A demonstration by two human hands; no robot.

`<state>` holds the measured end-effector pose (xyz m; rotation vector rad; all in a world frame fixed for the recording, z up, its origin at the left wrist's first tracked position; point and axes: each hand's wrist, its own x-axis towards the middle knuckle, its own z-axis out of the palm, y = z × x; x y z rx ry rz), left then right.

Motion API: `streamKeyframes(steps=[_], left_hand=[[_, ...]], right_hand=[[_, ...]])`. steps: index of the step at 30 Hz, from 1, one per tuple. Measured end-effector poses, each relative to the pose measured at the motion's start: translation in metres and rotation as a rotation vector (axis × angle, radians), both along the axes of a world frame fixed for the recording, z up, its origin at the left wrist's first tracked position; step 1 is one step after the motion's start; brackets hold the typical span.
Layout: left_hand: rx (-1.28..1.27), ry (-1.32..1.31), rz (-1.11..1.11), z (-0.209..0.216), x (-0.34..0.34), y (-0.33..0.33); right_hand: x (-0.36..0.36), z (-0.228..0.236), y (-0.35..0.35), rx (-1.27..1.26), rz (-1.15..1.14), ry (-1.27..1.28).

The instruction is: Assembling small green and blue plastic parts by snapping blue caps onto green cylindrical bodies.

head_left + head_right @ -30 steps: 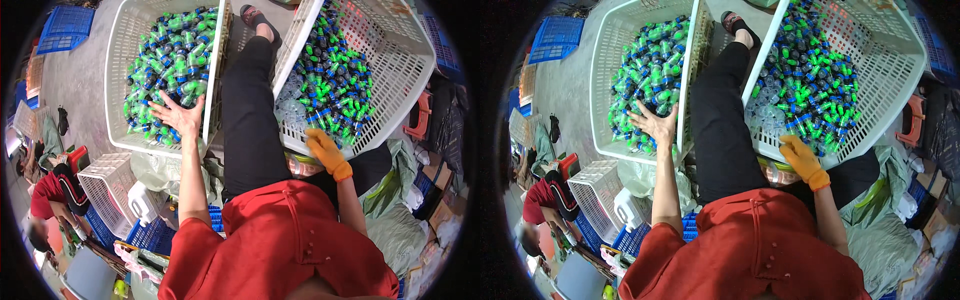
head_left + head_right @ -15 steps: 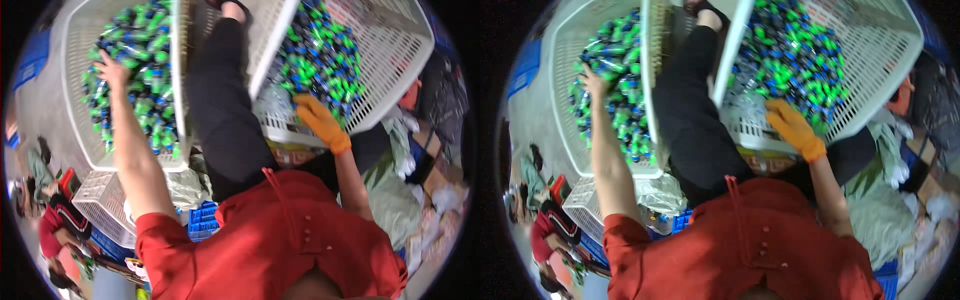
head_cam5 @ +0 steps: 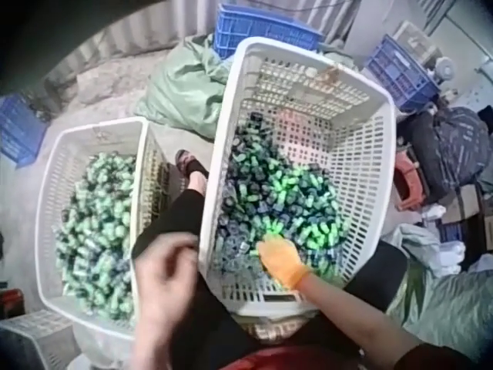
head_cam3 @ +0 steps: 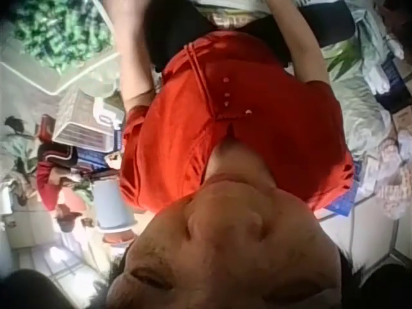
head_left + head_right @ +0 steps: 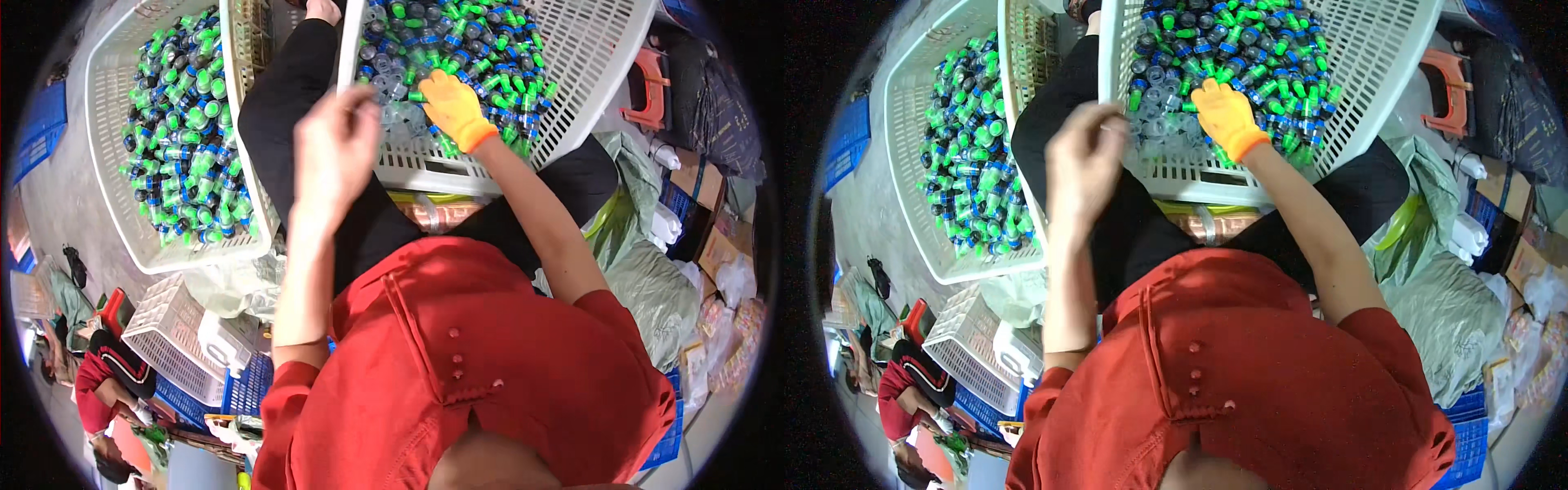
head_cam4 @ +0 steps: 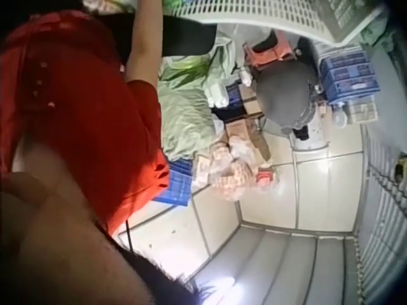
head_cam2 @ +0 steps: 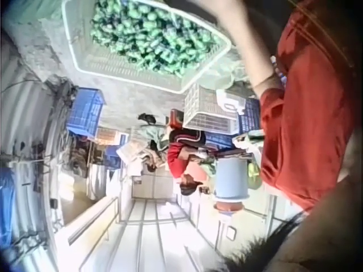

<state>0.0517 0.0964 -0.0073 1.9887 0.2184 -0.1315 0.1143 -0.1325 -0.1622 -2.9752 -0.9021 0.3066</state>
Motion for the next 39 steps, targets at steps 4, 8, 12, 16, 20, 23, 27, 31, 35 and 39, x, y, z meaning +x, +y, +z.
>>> streamKeyframes(steps=[4,8,12,16,20,23,27,31,35,39], left_hand=[[0.066,-0.013,-0.053,-0.102,-0.034,-0.069],[-0.057,0.150,-0.021,-0.101,-0.035,-0.082],[-0.079,0.330,-0.086,-0.089,-0.067,-0.063],[-0.433,0.480,0.010,-0.077,-0.095,-0.060],[-0.427,0.471,0.033,-0.077,-0.093,-0.064],[-0.304,0.404,-0.030,-0.075,-0.085,-0.071],[-0.180,0.331,-0.112,-0.066,-0.077,-0.081],[-0.163,0.300,-0.176,-0.053,-0.071,-0.081],[0.022,0.269,-0.394,-0.033,-0.076,-0.068],[0.224,0.240,-0.570,-0.003,-0.073,-0.068]], right_hand=[[-0.014,0.044,0.013,0.718,-0.493,0.599],[-0.015,0.064,-0.006,0.983,-0.620,0.797],[-0.015,0.030,0.003,0.924,-0.266,0.504],[-0.019,0.015,0.051,0.357,0.154,0.111],[-0.016,0.022,0.041,0.406,-0.166,0.353],[-0.017,0.062,-0.002,0.958,-0.410,0.614],[-0.058,0.107,-0.018,1.542,-0.678,0.813],[-0.100,0.121,-0.024,1.585,-0.613,0.810],[-0.108,0.146,-0.042,0.732,0.151,0.260],[-0.122,0.171,-0.039,0.551,0.096,0.403]])
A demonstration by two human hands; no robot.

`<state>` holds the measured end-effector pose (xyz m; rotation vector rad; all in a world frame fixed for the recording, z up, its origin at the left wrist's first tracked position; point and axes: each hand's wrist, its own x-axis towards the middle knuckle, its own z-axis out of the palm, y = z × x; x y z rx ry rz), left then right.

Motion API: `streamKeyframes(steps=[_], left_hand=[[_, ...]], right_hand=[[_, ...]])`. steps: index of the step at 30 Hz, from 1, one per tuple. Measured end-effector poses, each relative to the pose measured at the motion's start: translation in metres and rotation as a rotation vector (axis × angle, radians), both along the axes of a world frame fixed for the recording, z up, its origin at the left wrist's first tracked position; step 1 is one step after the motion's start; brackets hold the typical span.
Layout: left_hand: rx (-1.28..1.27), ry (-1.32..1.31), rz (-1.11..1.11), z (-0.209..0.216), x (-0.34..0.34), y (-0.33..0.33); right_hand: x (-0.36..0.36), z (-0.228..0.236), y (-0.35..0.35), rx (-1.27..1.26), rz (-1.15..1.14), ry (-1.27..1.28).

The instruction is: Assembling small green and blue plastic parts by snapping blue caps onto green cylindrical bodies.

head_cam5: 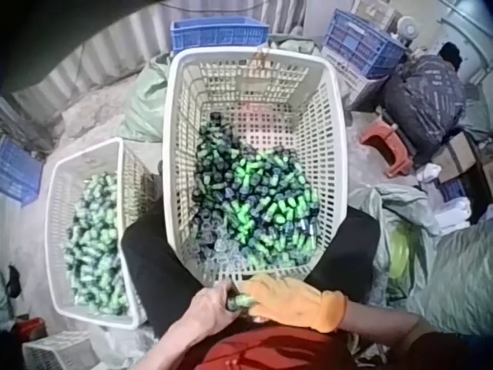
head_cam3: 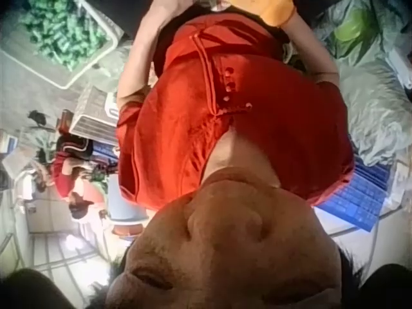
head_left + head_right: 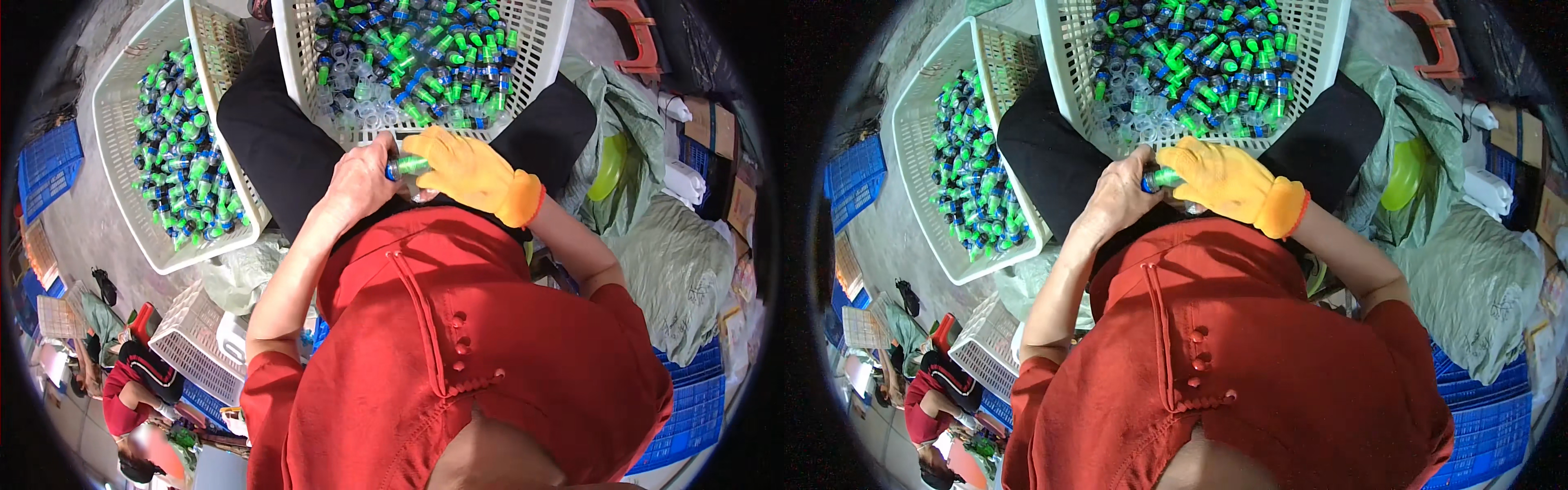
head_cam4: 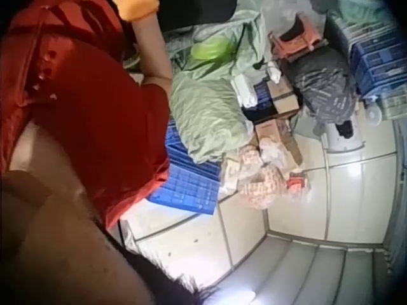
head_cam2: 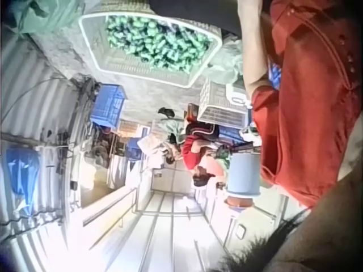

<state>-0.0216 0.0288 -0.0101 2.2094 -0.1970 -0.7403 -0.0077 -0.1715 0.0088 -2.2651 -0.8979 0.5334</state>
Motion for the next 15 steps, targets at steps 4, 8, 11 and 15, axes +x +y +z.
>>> streamKeyframes(steps=[4,8,11,15], left_hand=[[0.150,-0.087,-0.166,0.001,-0.006,-0.001],[0.220,-0.153,-0.219,0.002,-0.008,-0.002],[0.141,-0.150,-0.075,0.007,-0.006,-0.001],[-0.001,-0.117,-0.077,-0.008,-0.017,0.007]], right_hand=[[-0.011,0.013,0.006,0.048,0.021,-0.133],[-0.013,0.012,0.009,0.222,-0.037,-0.137],[-0.011,0.003,0.010,0.382,-0.249,0.384],[-0.017,0.003,0.012,0.115,-0.032,-0.128]])
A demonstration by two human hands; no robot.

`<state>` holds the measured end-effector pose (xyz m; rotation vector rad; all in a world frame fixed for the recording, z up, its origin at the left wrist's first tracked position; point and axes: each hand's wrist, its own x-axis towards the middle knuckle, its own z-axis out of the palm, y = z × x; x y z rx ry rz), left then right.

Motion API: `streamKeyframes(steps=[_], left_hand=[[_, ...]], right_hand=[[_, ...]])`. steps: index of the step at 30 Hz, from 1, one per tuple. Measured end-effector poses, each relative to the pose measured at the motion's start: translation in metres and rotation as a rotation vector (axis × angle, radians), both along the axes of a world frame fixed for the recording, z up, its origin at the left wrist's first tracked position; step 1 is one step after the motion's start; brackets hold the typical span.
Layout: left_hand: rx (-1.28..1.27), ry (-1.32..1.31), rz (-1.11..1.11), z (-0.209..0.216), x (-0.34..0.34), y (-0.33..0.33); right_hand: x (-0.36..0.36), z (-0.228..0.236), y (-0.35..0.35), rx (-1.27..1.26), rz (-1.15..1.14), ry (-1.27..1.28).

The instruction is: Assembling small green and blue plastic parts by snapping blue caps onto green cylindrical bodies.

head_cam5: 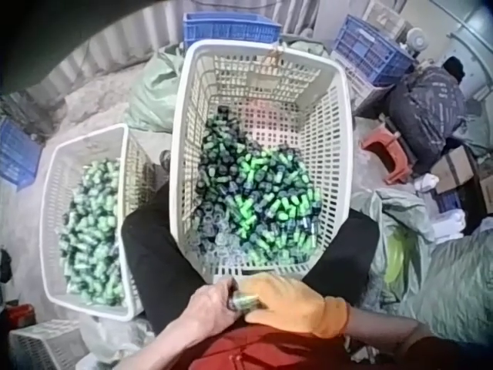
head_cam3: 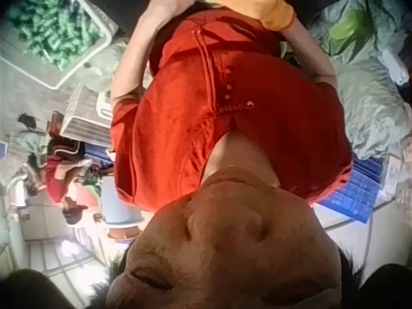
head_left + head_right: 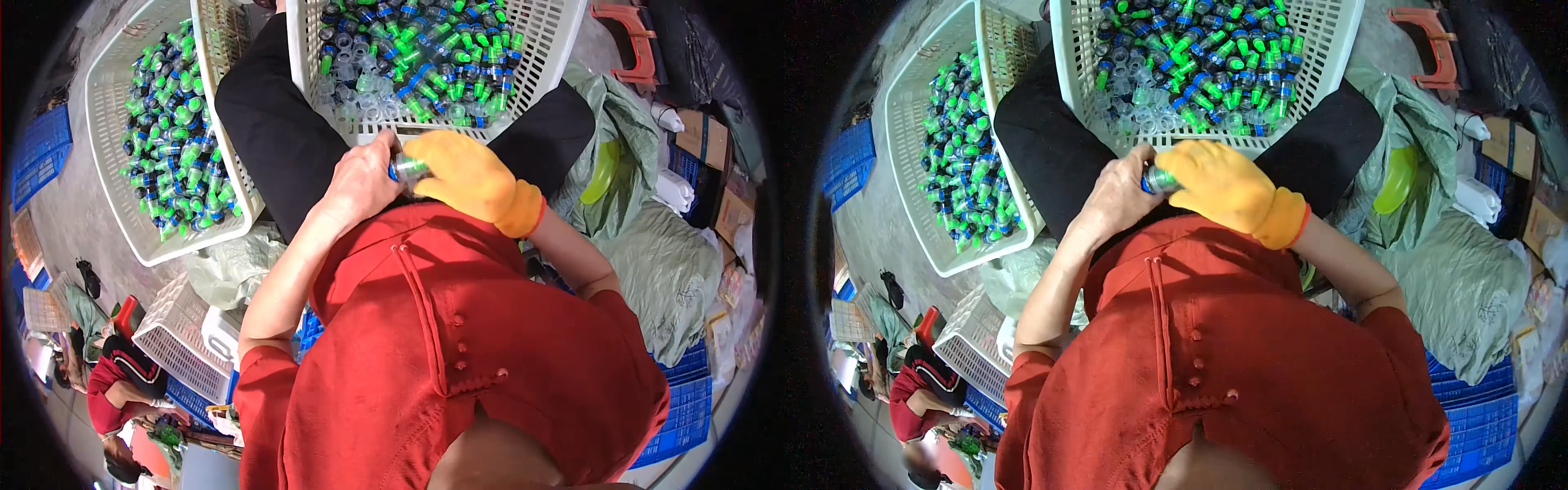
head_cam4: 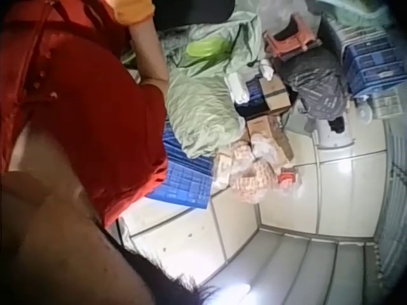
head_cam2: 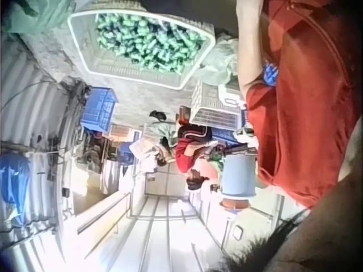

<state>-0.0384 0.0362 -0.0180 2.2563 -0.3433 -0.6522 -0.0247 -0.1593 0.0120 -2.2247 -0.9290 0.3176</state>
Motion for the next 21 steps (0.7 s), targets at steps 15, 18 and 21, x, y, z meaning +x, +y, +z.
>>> streamKeyframes(steps=[15,18,21], left_hand=[[0.317,-0.558,-0.092,-0.140,0.062,-0.047],[0.315,-0.611,-0.108,-0.165,0.084,-0.046],[0.140,-0.648,-0.169,-0.170,0.102,-0.027]], right_hand=[[0.047,-0.080,-0.039,-0.219,-0.368,0.413],[0.061,-0.087,-0.061,-0.203,-0.468,0.232],[0.075,-0.097,-0.074,-0.234,-0.428,0.415]])
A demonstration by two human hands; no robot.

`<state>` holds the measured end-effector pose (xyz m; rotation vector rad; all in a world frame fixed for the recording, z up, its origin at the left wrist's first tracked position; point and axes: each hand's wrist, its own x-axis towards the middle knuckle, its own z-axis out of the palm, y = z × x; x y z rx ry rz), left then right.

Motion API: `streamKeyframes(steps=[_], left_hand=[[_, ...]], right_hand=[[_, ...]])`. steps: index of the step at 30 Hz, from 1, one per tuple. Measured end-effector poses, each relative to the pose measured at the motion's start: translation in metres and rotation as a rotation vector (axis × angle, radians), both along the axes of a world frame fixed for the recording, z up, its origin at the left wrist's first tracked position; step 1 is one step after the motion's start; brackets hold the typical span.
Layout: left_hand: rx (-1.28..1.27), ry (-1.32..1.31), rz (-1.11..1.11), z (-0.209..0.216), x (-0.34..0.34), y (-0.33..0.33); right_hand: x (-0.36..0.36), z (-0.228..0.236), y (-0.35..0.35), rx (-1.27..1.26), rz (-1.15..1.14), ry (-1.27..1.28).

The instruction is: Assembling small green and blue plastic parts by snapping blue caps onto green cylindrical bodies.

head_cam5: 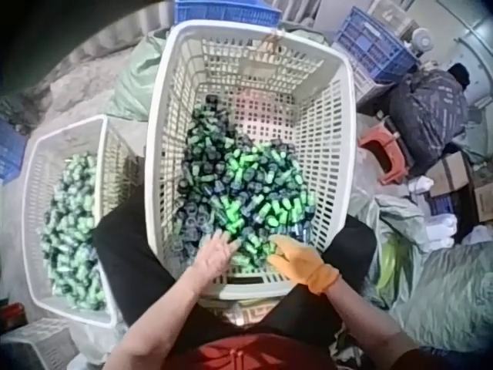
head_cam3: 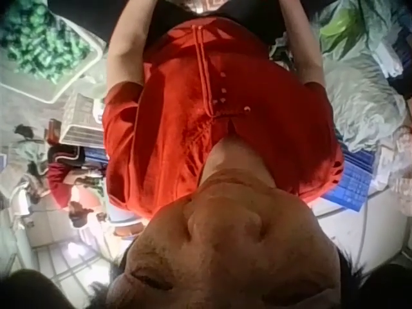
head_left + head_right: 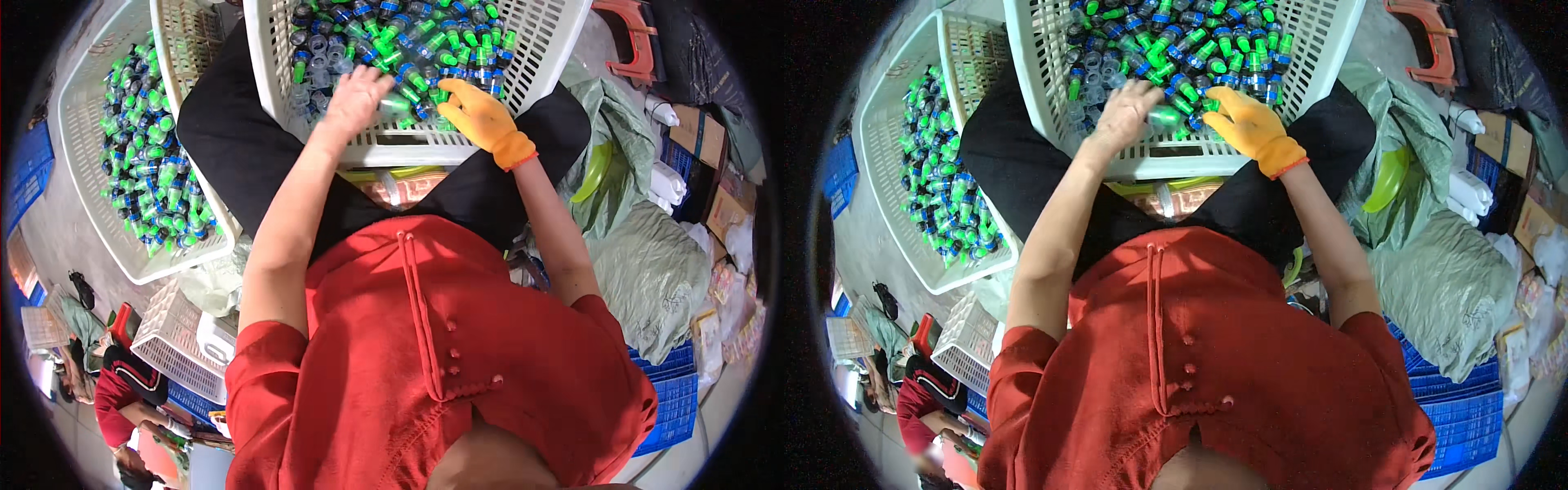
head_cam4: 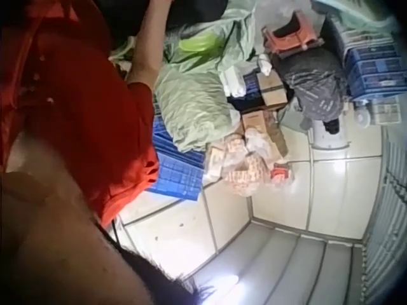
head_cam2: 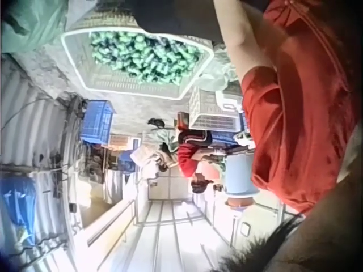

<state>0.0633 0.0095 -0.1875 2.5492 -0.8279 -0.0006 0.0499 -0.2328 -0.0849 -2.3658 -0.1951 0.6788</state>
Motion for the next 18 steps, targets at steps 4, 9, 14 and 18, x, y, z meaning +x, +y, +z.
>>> streamKeyframes(steps=[4,9,14,18], left_hand=[[-0.572,0.482,0.356,0.053,0.022,0.016],[-1.345,0.932,0.675,0.112,0.008,0.051],[-1.518,1.162,0.820,0.137,-0.049,0.058],[-1.585,1.262,0.915,0.133,-0.088,0.045]], right_hand=[[-0.008,-0.034,0.015,0.145,-0.004,-0.122],[-0.011,-0.064,0.080,0.025,0.264,-0.288],[-0.003,-0.066,0.085,-0.152,0.291,-0.158],[0.003,-0.014,0.063,0.468,-0.051,0.157]])
